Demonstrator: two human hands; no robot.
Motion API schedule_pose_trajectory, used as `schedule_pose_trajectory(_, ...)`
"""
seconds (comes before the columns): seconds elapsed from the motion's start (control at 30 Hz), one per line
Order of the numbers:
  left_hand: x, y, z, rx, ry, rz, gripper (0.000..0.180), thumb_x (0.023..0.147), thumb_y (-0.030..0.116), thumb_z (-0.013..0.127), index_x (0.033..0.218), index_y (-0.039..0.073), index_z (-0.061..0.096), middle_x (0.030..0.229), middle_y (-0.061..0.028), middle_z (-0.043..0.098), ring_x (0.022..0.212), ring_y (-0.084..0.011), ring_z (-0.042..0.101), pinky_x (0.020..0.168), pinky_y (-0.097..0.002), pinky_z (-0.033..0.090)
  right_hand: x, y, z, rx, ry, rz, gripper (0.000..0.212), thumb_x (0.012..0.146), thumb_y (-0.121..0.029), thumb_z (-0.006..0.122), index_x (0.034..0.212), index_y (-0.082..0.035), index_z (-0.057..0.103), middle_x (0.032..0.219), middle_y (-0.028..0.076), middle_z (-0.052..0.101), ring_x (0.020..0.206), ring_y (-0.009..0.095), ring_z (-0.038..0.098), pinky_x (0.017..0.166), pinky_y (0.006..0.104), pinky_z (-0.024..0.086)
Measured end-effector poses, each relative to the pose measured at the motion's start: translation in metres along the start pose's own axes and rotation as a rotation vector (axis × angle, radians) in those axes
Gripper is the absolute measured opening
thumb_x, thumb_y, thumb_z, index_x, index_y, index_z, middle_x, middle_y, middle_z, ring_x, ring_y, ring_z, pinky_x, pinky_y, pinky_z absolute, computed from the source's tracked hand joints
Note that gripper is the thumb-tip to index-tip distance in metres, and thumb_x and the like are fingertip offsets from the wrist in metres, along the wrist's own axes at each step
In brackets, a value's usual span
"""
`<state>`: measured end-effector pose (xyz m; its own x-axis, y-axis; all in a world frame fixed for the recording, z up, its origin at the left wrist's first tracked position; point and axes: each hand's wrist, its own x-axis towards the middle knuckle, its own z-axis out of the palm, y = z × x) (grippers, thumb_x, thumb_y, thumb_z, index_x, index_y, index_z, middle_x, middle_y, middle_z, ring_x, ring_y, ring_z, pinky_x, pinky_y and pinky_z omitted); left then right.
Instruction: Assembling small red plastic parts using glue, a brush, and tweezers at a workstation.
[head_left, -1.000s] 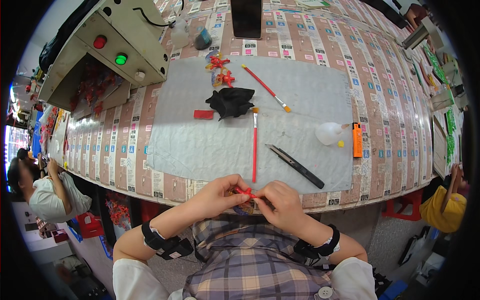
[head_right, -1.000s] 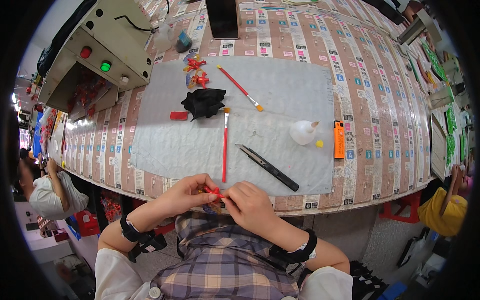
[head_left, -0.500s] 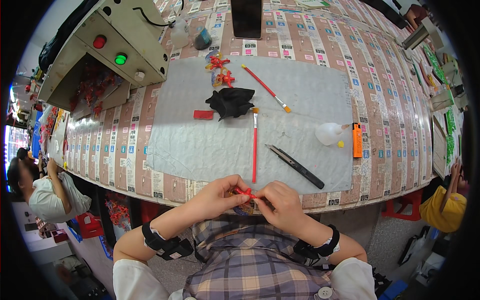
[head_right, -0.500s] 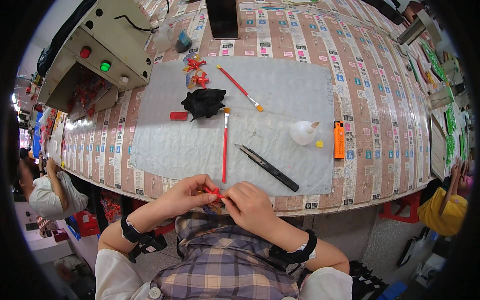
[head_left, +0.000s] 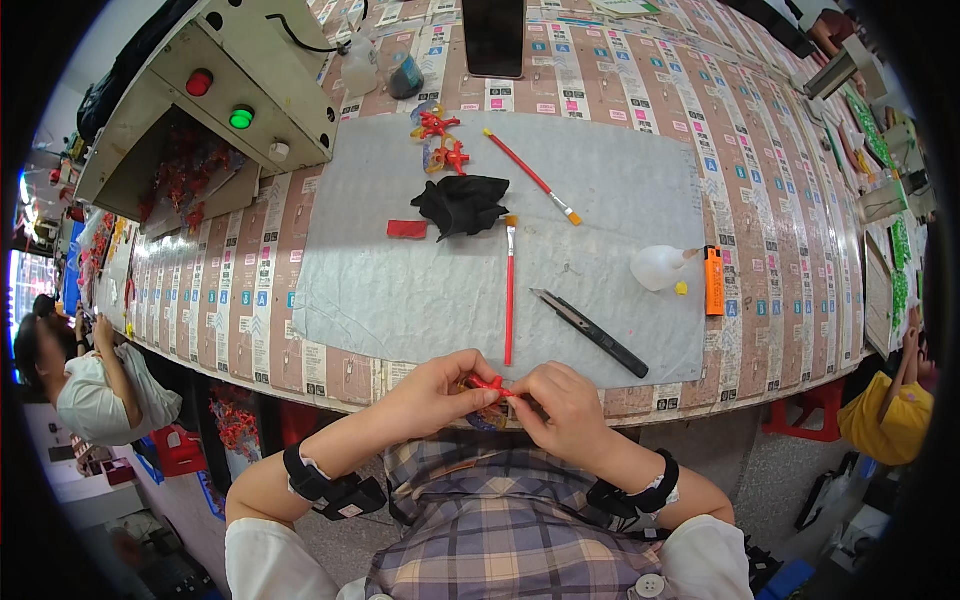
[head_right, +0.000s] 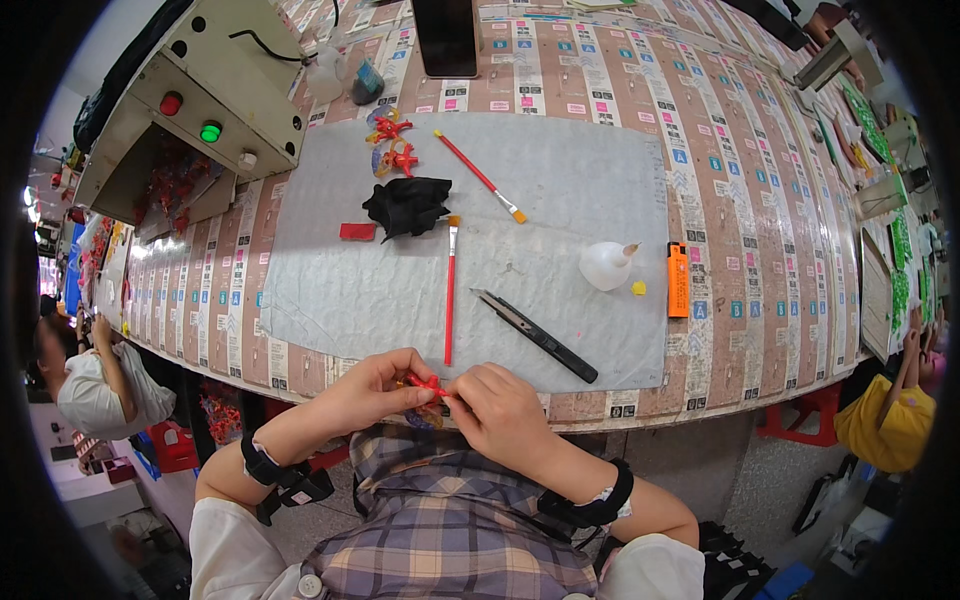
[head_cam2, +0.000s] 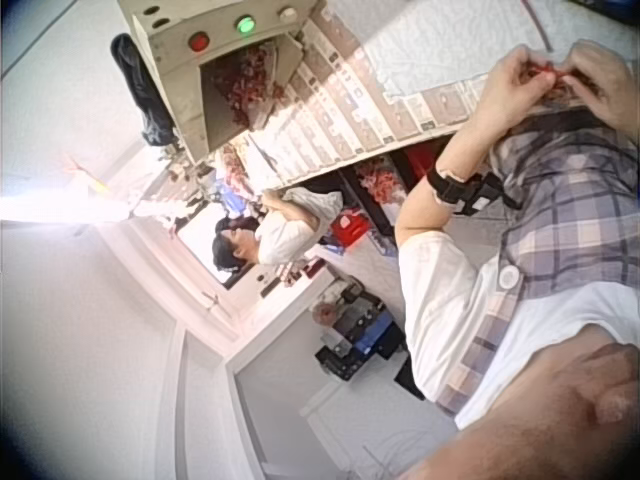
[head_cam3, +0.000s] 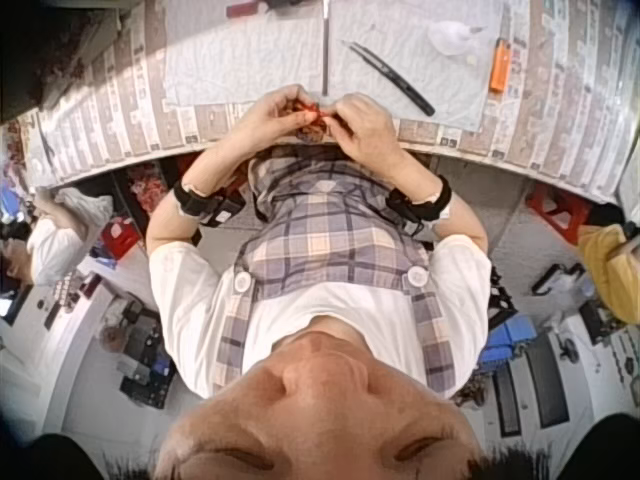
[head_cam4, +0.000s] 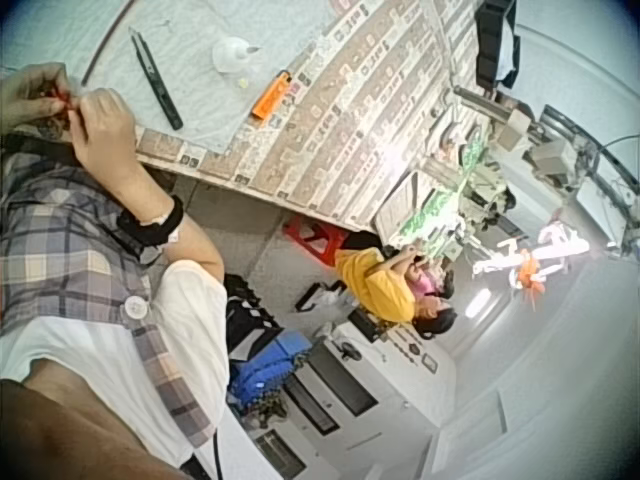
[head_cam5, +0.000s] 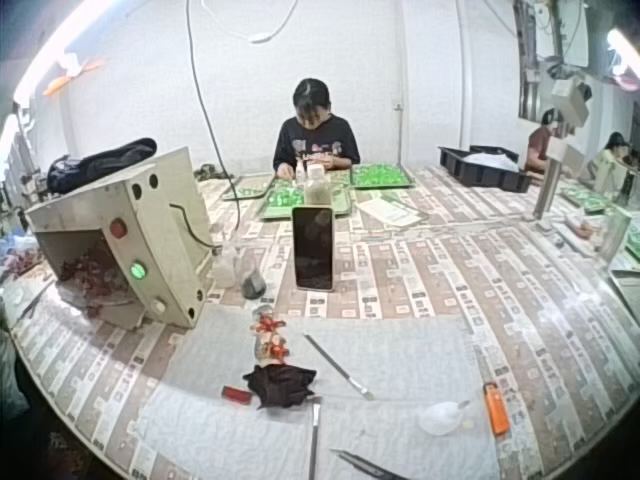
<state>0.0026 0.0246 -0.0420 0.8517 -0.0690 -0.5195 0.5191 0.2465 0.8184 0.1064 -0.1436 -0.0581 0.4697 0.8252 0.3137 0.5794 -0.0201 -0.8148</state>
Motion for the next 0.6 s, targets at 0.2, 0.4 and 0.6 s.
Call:
schedule_pose_trajectory(0.2,-0.0001,0.0004,-0.0002,0.01,-0.005,0.01,0.013,0.089,0.01,0.055,0.096,0.0,0.051,0.091,-0.0039,0.058,0.086,-0.0092,0.056,0.078,-0.023,0.046,-0.0002,-0.0002,0.0,-0.007,-0.005,0.003,0.013,0.072,-0.004,0.066,0.077,-0.004,0.054,0.065,0.008,0.052,0.059,0.025,0.052,0.052,0.0341,0.04)
schedule_pose_trajectory(0.4,-0.0004,-0.0018,0.0004,-0.018,-0.002,0.012,0.014,0.088,0.01,0.057,0.098,0.001,0.052,0.09,-0.0023,0.056,0.084,-0.007,0.052,0.075,-0.0212,0.044,-0.0002,-0.0008,-0.0007,-0.014,-0.017,0.007,0.012,0.073,-0.005,0.065,0.077,-0.004,0.053,0.067,0.008,0.052,0.061,0.026,0.052,0.054,0.0343,0.04)
schedule_pose_trajectory(0.6,-0.0005,-0.0009,0.0006,-0.01,0.0,0.005,0.014,0.089,0.01,0.056,0.098,0.001,0.052,0.09,-0.0023,0.056,0.085,-0.007,0.052,0.076,-0.0213,0.044,-0.0004,-0.0023,-0.0023,-0.019,-0.052,0.028,0.012,0.074,-0.005,0.063,0.077,-0.003,0.051,0.07,0.009,0.051,0.065,0.026,0.052,0.057,0.0347,0.042)
